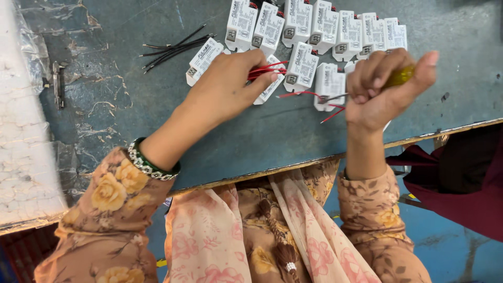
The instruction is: The person wires several electronic components at a workbench. They organize the white components, insert red and black wires into the terminals, and use a screwdriver to secure the connections.
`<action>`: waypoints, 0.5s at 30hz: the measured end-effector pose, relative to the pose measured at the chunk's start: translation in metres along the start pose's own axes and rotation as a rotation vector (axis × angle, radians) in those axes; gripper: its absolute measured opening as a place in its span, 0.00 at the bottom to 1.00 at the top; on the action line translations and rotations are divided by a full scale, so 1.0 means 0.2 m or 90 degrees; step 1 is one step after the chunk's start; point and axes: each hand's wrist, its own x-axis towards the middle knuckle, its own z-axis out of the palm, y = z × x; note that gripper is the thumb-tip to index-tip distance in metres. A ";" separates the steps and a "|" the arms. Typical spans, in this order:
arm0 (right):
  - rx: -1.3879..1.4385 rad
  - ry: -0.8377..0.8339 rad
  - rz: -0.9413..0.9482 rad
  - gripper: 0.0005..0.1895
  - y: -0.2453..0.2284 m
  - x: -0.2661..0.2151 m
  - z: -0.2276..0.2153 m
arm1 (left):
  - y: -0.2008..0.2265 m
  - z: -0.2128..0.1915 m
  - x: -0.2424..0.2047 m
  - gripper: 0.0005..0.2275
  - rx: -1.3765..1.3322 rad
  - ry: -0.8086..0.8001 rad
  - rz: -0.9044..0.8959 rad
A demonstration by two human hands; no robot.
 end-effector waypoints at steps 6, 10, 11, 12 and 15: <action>0.075 0.032 -0.041 0.38 -0.11 0.06 -0.14 | -0.01 0.02 -0.06 0.09 -0.018 0.038 0.029; 0.106 -0.003 -0.097 0.36 -0.08 0.11 -0.03 | 0.01 0.07 -0.09 0.08 -0.013 0.023 0.086; 0.101 -0.009 -0.111 0.35 -0.05 0.12 0.01 | 0.01 0.09 -0.10 0.08 0.008 0.020 0.087; 0.084 -0.004 -0.122 0.33 0.02 0.12 0.07 | 0.02 0.10 -0.11 0.08 0.029 0.017 0.089; 0.078 -0.032 -0.134 0.31 0.14 0.19 0.17 | 0.03 0.12 -0.12 0.08 0.093 0.004 0.067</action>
